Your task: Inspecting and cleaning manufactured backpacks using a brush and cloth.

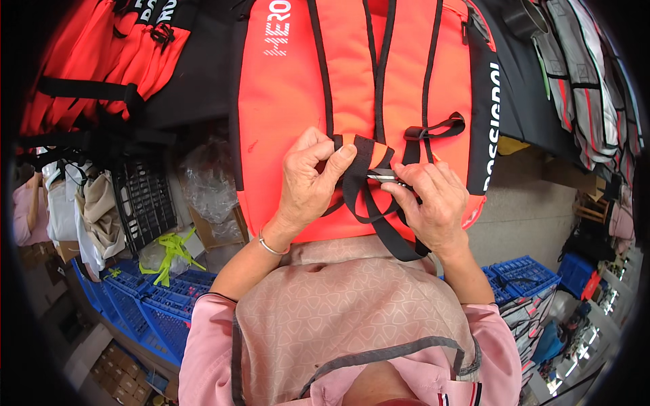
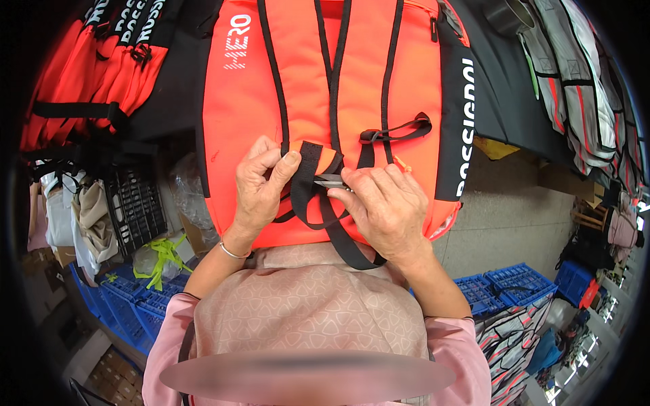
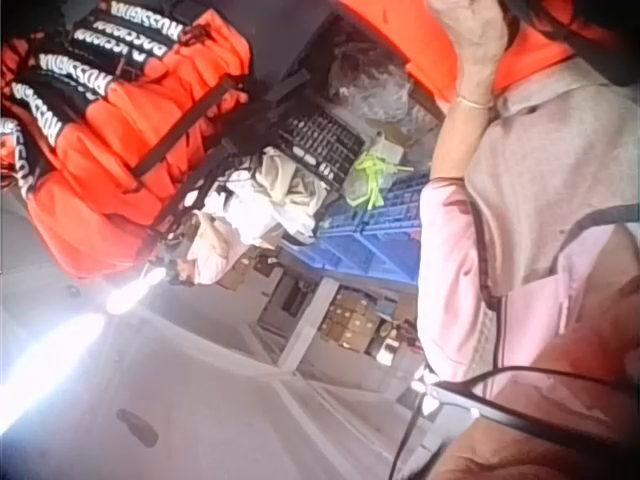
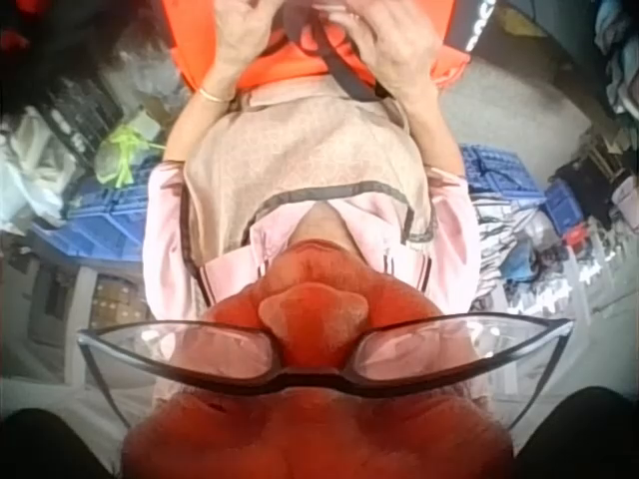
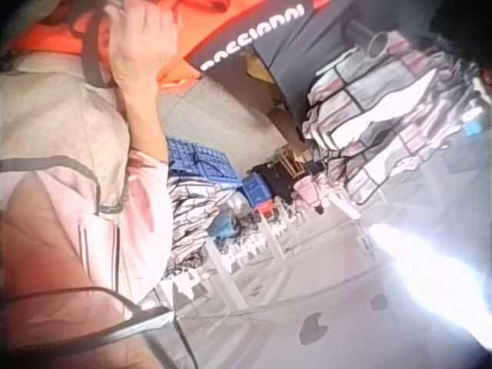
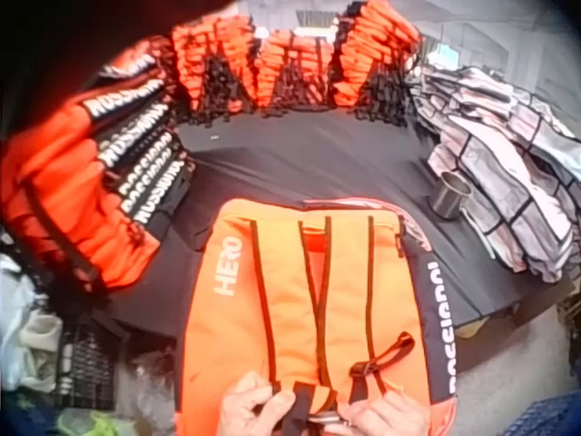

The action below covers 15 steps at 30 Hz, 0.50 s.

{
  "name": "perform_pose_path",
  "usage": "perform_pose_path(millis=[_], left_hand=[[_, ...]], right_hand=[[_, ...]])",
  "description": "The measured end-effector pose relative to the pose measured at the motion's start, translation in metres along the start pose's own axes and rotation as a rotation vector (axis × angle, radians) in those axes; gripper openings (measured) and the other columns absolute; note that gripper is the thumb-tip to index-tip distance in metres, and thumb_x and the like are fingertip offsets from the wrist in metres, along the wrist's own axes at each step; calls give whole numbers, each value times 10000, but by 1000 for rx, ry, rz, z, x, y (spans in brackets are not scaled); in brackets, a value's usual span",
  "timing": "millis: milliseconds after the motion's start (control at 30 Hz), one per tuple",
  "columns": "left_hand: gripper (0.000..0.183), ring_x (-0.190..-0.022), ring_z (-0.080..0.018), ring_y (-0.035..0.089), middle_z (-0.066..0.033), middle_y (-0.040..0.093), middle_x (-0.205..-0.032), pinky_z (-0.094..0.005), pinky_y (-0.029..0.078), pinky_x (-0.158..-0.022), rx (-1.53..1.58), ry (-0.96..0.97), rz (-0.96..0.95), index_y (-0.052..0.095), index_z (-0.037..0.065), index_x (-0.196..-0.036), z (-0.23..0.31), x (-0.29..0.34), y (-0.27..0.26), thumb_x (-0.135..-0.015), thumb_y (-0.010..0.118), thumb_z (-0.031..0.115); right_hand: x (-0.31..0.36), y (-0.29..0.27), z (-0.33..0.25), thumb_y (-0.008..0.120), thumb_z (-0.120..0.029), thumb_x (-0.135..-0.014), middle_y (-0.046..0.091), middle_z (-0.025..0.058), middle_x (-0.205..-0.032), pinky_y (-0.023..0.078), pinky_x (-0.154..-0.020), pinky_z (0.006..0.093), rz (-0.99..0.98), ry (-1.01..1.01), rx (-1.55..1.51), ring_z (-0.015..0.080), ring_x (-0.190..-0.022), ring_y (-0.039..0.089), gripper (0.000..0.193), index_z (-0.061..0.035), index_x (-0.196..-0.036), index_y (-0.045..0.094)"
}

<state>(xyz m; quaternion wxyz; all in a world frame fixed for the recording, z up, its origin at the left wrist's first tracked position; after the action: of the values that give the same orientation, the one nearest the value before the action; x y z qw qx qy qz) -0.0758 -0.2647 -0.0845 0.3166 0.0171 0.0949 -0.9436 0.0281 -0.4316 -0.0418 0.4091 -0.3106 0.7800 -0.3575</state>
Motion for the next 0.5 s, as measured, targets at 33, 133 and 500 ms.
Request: perform_pose_path(millis=[33,133,500], left_hand=[[311,-651,-122,407,-26,417,-698,-288,346,-566,-1,-1,1,564,-43,-709,0,0,0,-904,702,156],[307,-649,-123,409,-28,416,-693,-289,347,-565,2,-3,1,565,-42,-709,0,0,0,-905,699,152],[294,-653,-124,426,-29,440,-697,-291,356,-568,-5,2,6,588,-39,-726,-1,0,1,-904,705,164]], right_hand=[[0,1,1,827,-242,-693,631,18,-769,461,-603,314,-1,0,-1,187,-667,592,285,-75,-863,671],[1,3,4,828,-237,-692,632,19,-770,459,-597,319,30,-6,-37,187,-660,590,281,-75,-856,668],[-5,-3,1,830,-241,-680,613,-3,-794,447,-598,322,-46,-82,94,174,-664,581,313,-91,-898,662]])
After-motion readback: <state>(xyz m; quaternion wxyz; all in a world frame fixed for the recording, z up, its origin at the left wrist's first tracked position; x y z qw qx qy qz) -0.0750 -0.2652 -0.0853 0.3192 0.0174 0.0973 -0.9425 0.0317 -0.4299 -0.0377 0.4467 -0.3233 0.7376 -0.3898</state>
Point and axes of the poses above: each hand's wrist, its own x-axis away from the middle knuckle, its own y-axis out of the palm, z = x × y, the point moved 2 cm from there along -x, towards the middle knuckle
